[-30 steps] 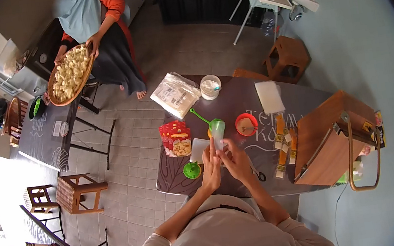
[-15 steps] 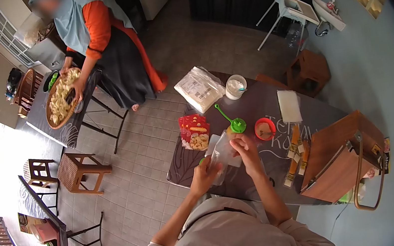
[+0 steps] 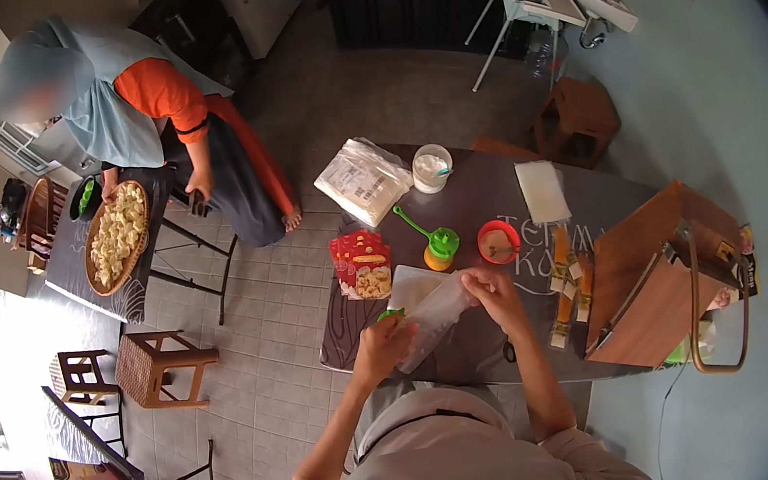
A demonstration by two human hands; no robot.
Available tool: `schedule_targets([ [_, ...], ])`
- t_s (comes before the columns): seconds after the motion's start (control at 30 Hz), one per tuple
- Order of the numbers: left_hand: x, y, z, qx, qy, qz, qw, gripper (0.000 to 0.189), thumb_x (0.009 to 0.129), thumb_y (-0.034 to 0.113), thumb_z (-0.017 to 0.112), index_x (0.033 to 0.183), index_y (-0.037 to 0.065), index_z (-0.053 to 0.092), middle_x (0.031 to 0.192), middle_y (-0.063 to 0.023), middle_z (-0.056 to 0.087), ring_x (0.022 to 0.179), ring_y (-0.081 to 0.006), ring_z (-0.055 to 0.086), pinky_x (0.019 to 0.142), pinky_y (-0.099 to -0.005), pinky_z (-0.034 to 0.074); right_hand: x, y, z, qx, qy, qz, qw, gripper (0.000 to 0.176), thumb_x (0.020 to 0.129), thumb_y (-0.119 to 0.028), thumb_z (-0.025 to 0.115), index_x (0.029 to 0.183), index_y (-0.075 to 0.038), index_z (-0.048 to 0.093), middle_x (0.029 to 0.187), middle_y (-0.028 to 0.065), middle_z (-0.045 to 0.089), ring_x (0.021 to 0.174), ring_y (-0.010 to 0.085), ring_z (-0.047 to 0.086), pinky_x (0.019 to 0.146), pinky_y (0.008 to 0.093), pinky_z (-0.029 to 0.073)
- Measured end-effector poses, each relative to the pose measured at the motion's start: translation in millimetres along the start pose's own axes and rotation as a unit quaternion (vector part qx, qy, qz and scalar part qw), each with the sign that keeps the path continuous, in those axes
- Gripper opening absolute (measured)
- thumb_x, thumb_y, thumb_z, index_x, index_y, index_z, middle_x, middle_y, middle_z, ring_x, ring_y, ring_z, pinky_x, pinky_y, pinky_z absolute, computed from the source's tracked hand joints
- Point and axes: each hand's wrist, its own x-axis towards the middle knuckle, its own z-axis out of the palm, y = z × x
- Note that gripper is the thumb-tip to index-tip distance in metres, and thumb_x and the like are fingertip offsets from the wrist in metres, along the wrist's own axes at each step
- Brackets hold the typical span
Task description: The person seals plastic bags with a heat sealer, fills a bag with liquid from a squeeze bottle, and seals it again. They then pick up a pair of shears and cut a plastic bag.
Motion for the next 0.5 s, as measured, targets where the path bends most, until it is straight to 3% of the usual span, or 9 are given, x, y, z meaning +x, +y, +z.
schedule_targets([
  [0.13, 0, -2, 12, 0.039, 0.073, 0.053, 0.995, 0.025, 0.079, 0.022, 0.062, 0.082, -0.002, 0.056, 0.058, -0.0101, 0.056, 0.048, -0.0115, 0.052, 0.046, -0.0283, 0.040, -16, -16, 1, 0.139, -0.024, 0.059, 0.988, 0.023, 0.085, -0.020, 0.057, 0.094, 0.000, 0.057, 0.077, 0.0018, 0.060, 0.066, 0.0063, 0.056, 0.056, 0.0199, 0.043],
  [0.23, -1, 0, 18, 0.077, 0.092, 0.122, 0.985, 0.025, 0.077, 0.022, 0.064, 0.083, -0.001, 0.056, 0.060, -0.0113, 0.056, 0.051, -0.0113, 0.053, 0.047, -0.0283, 0.041, -20, -2, 7, 0.073, 0.012, -0.013, 0.997, 0.020, 0.084, -0.017, 0.057, 0.091, 0.002, 0.058, 0.075, 0.0028, 0.059, 0.064, 0.0067, 0.055, 0.057, 0.0206, 0.045],
  [0.37, -8, 6, 19, 0.105, 0.078, 0.163, 0.978, 0.027, 0.076, 0.024, 0.066, 0.084, 0.000, 0.057, 0.064, -0.0107, 0.058, 0.054, -0.0109, 0.054, 0.048, -0.0275, 0.041, -23, 5, 1, 0.090, 0.030, -0.018, 0.995, 0.017, 0.082, -0.014, 0.059, 0.088, 0.003, 0.058, 0.074, 0.0029, 0.059, 0.063, 0.0066, 0.054, 0.057, 0.0205, 0.045],
  [0.43, -10, -7, 15, -0.038, -0.059, -0.003, 0.998, 0.026, 0.079, 0.021, 0.064, 0.090, -0.001, 0.057, 0.070, -0.0091, 0.061, 0.061, -0.0110, 0.058, 0.052, -0.0245, 0.044, -25, 8, -2, 0.132, 0.080, -0.040, 0.987, 0.016, 0.081, -0.012, 0.061, 0.085, 0.003, 0.060, 0.070, 0.0021, 0.059, 0.059, 0.0065, 0.053, 0.055, 0.0208, 0.046],
  [0.47, -11, -13, 15, -0.037, -0.060, -0.002, 0.998, 0.026, 0.079, 0.021, 0.064, 0.090, -0.001, 0.057, 0.070, -0.0091, 0.061, 0.061, -0.0110, 0.058, 0.052, -0.0245, 0.044, -27, 8, -5, 0.133, 0.082, -0.041, 0.987, 0.016, 0.081, -0.012, 0.061, 0.085, 0.003, 0.060, 0.070, 0.0021, 0.059, 0.059, 0.0065, 0.053, 0.055, 0.0208, 0.046],
  [0.5, -13, -16, 15, -0.145, -0.074, -0.014, 0.987, 0.026, 0.080, 0.019, 0.062, 0.094, -0.003, 0.056, 0.073, -0.0083, 0.062, 0.065, -0.0119, 0.060, 0.054, -0.0230, 0.046, -30, 6, -8, 0.112, 0.103, -0.040, 0.987, 0.015, 0.080, -0.011, 0.062, 0.084, 0.003, 0.060, 0.069, 0.0022, 0.059, 0.058, 0.0067, 0.053, 0.054, 0.0210, 0.046],
])
